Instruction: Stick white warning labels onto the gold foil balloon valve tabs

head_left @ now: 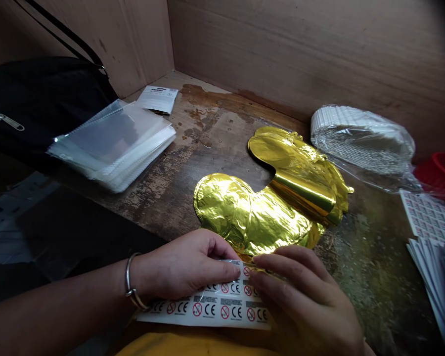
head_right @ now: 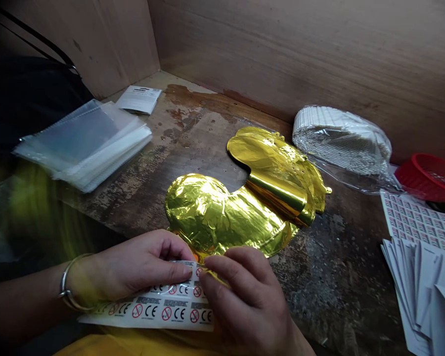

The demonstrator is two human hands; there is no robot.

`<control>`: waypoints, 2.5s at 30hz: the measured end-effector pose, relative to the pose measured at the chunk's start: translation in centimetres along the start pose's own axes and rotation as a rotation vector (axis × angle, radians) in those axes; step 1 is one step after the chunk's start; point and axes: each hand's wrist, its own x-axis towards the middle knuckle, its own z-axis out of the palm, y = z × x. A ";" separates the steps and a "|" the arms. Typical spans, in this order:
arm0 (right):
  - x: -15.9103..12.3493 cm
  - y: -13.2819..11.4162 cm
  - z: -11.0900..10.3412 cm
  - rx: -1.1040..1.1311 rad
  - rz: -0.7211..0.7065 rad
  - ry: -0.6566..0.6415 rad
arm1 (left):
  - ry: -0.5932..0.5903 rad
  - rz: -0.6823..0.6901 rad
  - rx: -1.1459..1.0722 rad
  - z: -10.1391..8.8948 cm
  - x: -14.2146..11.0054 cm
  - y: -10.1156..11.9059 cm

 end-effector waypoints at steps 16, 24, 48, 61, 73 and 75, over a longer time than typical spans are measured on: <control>-0.3 0.4 -0.4 -0.069 -0.085 -0.110 | -0.031 -0.013 -0.058 0.0 -0.1 0.0; 0.0 0.5 -1.1 0.008 0.162 -0.086 | -0.017 -0.004 -0.044 -0.3 -0.1 0.2; 1.9 -0.4 -0.6 0.145 0.198 -0.018 | -0.019 -0.005 0.047 0.2 0.2 0.9; 1.4 -0.3 0.0 0.116 0.146 -0.083 | -0.004 -0.014 0.085 0.4 0.0 0.9; 1.3 0.3 0.1 0.105 0.068 -0.128 | -0.004 -0.040 -0.018 0.5 0.1 0.8; 1.3 0.4 0.1 0.097 0.058 -0.098 | -0.007 -0.034 -0.023 0.3 0.1 0.8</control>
